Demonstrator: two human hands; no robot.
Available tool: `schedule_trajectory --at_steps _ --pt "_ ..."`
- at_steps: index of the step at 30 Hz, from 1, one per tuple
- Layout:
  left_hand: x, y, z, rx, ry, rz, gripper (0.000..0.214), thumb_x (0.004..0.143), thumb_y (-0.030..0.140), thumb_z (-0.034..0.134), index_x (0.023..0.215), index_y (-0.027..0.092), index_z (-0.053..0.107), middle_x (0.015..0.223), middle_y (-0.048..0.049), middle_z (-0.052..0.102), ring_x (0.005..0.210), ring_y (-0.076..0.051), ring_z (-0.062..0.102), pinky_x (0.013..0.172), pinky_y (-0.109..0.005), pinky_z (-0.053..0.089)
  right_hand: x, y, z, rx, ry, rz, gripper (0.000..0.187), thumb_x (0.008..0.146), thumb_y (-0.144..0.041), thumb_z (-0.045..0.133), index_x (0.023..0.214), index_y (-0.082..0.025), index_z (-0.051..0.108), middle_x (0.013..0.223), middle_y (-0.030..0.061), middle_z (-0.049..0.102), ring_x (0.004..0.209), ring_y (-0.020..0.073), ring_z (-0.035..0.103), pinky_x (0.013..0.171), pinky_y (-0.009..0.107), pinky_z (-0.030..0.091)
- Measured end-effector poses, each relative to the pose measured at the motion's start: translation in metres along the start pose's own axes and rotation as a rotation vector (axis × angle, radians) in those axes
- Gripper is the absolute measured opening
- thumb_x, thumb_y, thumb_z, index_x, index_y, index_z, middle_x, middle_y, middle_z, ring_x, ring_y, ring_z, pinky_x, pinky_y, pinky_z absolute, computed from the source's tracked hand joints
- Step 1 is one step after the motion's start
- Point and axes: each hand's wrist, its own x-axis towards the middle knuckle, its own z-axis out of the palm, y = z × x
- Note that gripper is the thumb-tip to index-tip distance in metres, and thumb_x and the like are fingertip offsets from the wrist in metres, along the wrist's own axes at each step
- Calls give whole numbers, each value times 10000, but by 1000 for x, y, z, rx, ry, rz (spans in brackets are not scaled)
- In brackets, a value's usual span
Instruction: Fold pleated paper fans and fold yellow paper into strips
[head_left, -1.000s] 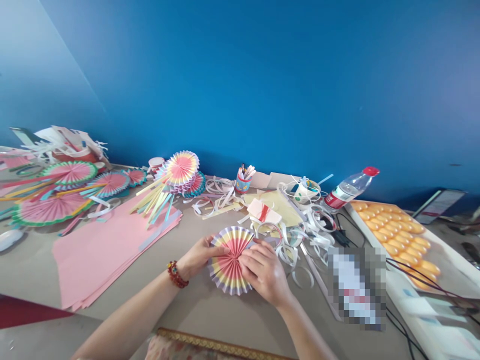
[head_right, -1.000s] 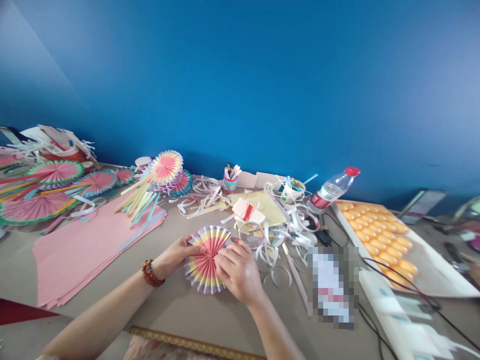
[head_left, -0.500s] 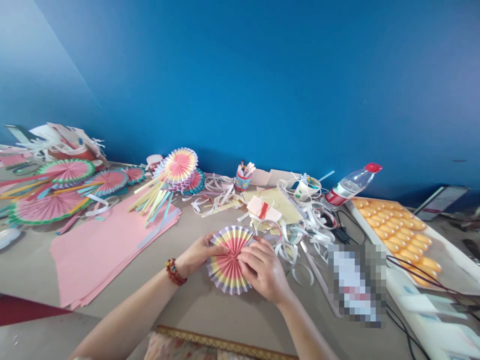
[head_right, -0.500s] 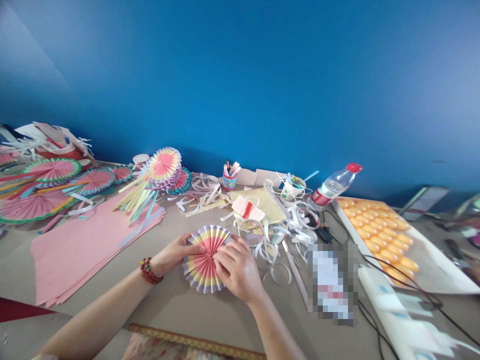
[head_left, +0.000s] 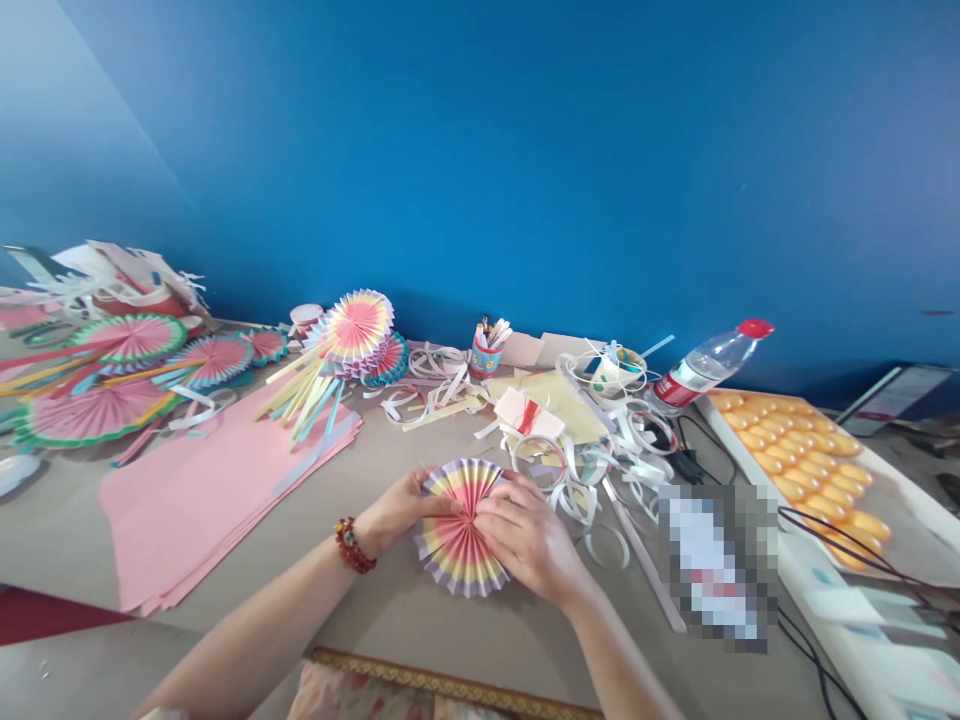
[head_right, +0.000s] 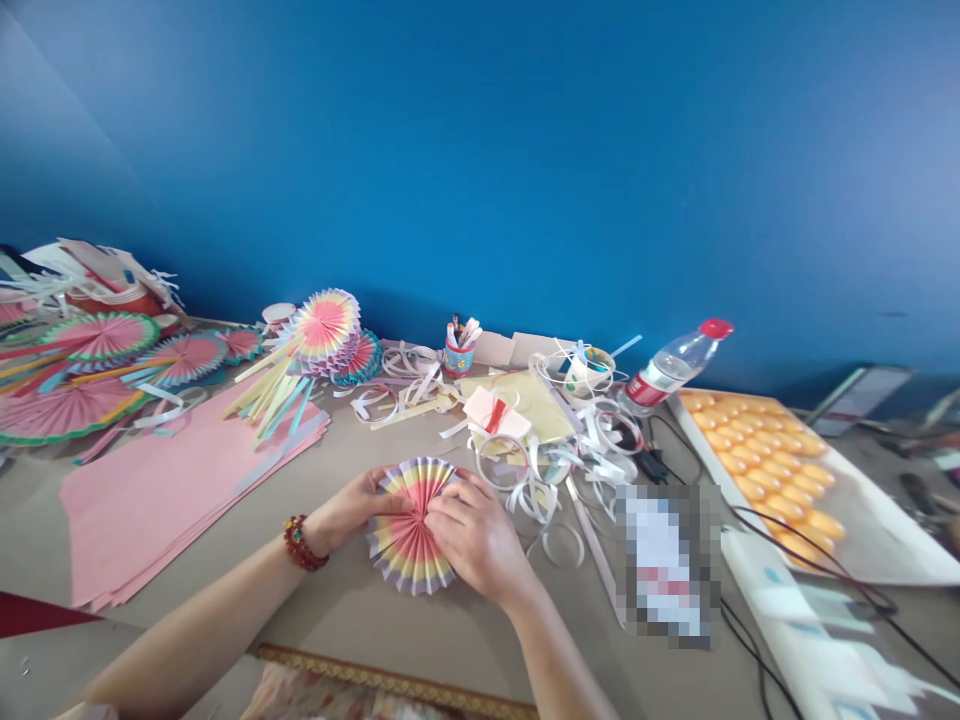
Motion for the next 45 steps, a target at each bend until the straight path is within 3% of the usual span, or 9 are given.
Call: schedule_trajectory --at_steps 4,11,20,26,38,45 --pt "0 0 0 21 -5 -11 374 640 246 882 949 120 714 917 -89 769 793 -206 718 810 -320 563 0 1 0 22 -8 4 163 947 -139 499 919 -227 634 924 24 714 920 194 585 918 396 450" --pt "-2 7 3 55 15 44 437 647 293 877 1017 134 708 984 -97 765 858 -235 719 868 -351 545 -3 3 14 95 116 143 122 937 -171 523 965 -217 632 927 55 695 868 197 619 917 405 490" --pt "-1 3 2 106 2 47 458 679 284 860 1074 131 688 1046 -110 748 920 -249 702 895 -366 532 -4 4 13 76 64 56 169 933 -142 537 970 -235 672 850 10 707 807 164 626 1001 434 450" --pt "-1 4 3 19 23 40 421 675 265 862 1031 130 684 986 -96 758 856 -227 712 849 -348 551 -2 -1 13 85 136 142 123 926 -153 542 922 -224 642 854 22 707 806 175 631 975 431 462" --pt "0 2 0 10 28 9 426 672 242 864 1038 120 684 1012 -113 755 858 -219 713 856 -347 550 -4 1 11 91 97 72 182 940 -140 517 966 -232 671 872 13 725 822 175 609 996 456 437" --pt "-2 2 3 -19 26 74 423 678 244 861 1049 142 687 987 -74 758 841 -192 706 852 -322 547 -2 -2 9 68 152 156 127 906 -148 539 961 -227 622 867 28 706 842 196 625 1044 479 420"
